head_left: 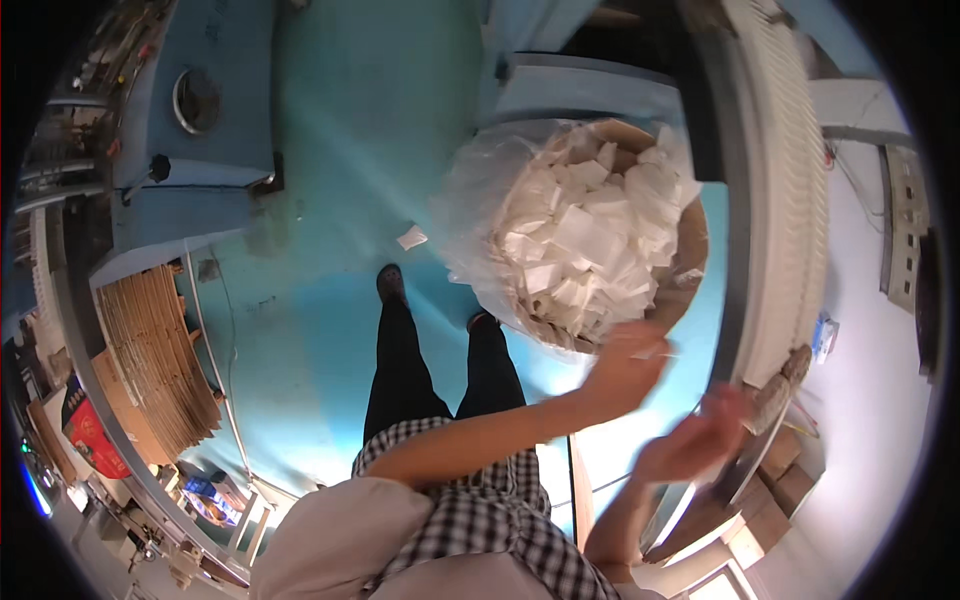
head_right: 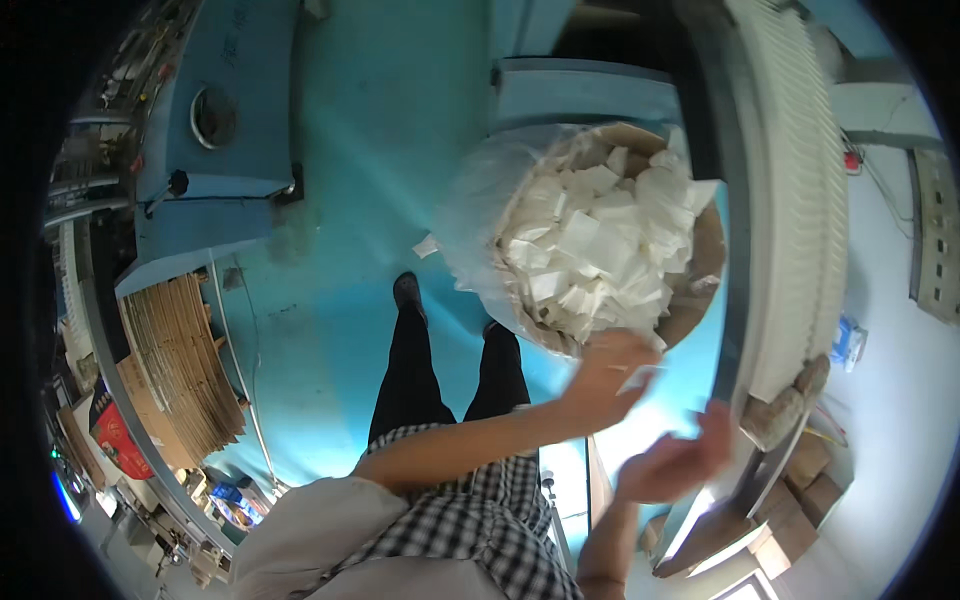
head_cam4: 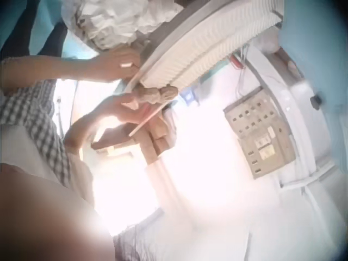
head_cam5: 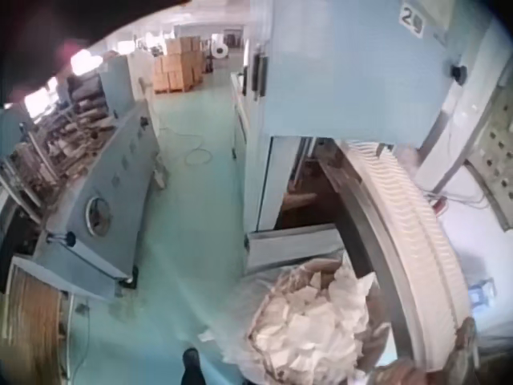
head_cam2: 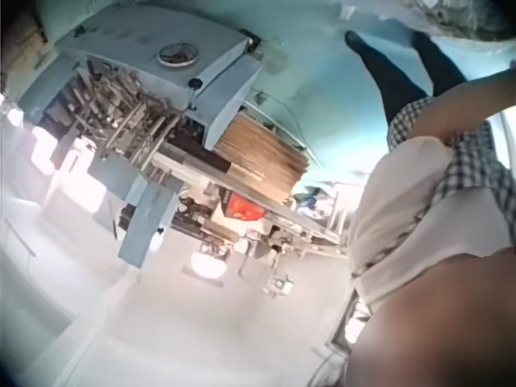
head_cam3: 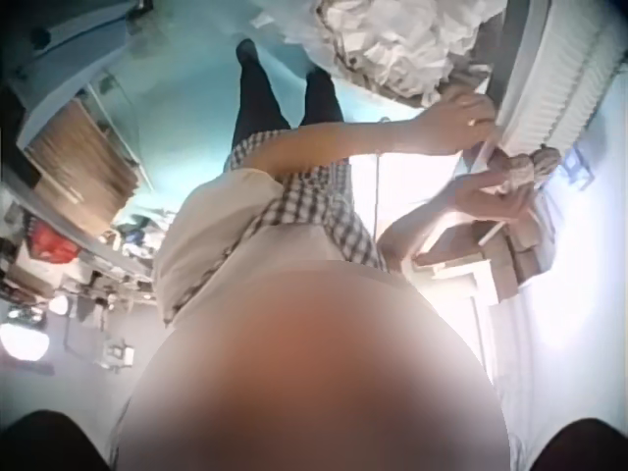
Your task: Folding and stacking white napkins or paper products on a conveyor belt workstation.
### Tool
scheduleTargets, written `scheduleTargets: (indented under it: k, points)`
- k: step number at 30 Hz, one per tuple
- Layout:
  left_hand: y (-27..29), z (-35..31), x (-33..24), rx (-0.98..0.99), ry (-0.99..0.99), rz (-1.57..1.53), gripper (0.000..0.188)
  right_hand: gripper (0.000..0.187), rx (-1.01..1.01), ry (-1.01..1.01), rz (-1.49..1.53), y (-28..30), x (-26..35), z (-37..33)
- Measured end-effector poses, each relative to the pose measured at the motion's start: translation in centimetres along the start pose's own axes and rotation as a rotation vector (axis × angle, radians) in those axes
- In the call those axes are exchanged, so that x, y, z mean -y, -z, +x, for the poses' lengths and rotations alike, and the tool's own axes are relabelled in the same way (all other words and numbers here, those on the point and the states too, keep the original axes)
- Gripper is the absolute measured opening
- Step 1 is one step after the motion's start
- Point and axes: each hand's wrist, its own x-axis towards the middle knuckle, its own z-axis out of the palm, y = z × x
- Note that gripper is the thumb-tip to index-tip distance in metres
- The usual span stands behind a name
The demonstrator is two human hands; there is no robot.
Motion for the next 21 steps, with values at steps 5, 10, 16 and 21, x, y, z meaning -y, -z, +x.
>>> scheduleTargets:
  k: [5,10,16,21]
  points:
    - [26.4,-14.0,15.6,-0.003,0.534,0.941,0.051,0.029,0.997,-0.518,0.714,-20.1,7.5,-18.9]
    - [34.9,-26.2,19.2,0.231,1.338,0.995,0.074,0.043,1.407,-0.079,0.131,-44.0,-4.1,-44.4]
    - [36.3,-26.1,20.3,-0.004,1.330,1.069,0.071,0.048,1.579,-0.086,-0.070,-63.9,-10.3,-53.2]
    - [33.5,-26.6,21.1,0.041,1.256,1.082,0.067,0.018,1.448,0.135,-0.165,-58.7,-10.0,-56.4]
